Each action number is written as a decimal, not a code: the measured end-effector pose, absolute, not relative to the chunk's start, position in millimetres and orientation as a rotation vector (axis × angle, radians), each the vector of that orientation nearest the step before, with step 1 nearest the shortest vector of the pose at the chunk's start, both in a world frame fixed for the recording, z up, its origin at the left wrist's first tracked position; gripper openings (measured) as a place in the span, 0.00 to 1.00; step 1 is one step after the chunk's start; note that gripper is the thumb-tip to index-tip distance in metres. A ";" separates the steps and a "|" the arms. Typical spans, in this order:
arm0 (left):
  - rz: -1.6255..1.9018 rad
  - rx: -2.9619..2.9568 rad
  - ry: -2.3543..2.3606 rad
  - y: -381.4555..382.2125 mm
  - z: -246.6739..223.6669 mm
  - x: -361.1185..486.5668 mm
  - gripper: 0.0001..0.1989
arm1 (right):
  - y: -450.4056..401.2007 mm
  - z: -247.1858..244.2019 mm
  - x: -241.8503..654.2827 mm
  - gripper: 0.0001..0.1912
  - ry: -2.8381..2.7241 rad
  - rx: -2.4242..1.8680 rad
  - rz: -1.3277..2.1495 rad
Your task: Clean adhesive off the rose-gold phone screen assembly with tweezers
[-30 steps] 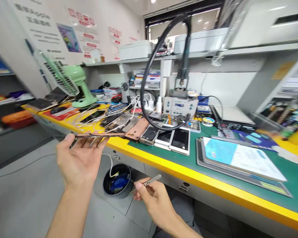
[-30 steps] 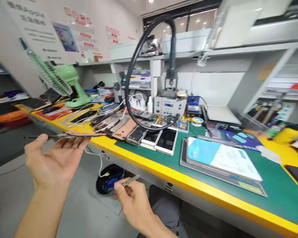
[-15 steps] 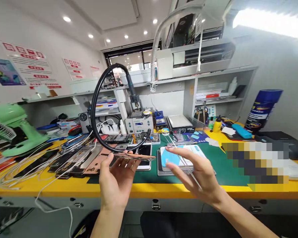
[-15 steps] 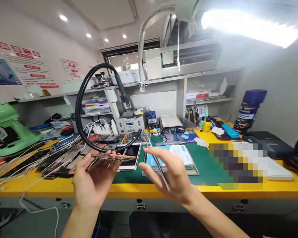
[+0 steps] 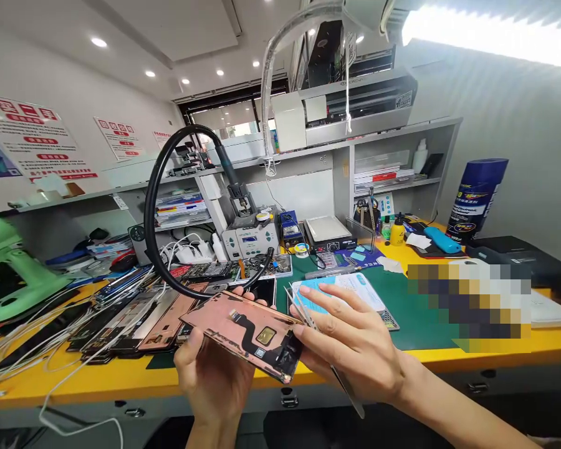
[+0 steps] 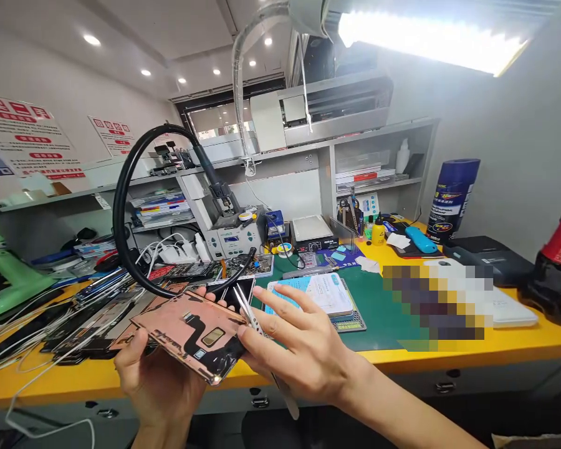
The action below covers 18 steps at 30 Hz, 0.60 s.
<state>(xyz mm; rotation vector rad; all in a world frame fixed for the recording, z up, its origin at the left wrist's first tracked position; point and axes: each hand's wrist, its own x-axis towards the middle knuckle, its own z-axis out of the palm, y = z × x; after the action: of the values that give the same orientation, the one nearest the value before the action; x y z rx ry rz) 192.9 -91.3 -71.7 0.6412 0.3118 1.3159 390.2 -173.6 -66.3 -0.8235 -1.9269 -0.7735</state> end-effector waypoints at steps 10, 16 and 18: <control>1.276 0.688 0.320 -94.9 -71.7 187.0 0.26 | -175.3 -59.0 392.1 0.10 -2.111 -0.749 -0.741; 1.251 0.718 0.259 -92.3 -76.5 182.9 0.29 | -177.0 -56.0 390.5 0.09 -2.140 -0.765 -0.741; 1.242 0.726 0.241 -91.2 -79.5 183.6 0.29 | -178.9 -56.3 391.2 0.08 -2.127 -0.767 -0.745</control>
<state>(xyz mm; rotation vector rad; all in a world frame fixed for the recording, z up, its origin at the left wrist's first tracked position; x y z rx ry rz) 183.6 -91.2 -79.5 0.7259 0.2406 1.2424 391.2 -178.9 -56.3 -0.7674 -2.1274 -0.7451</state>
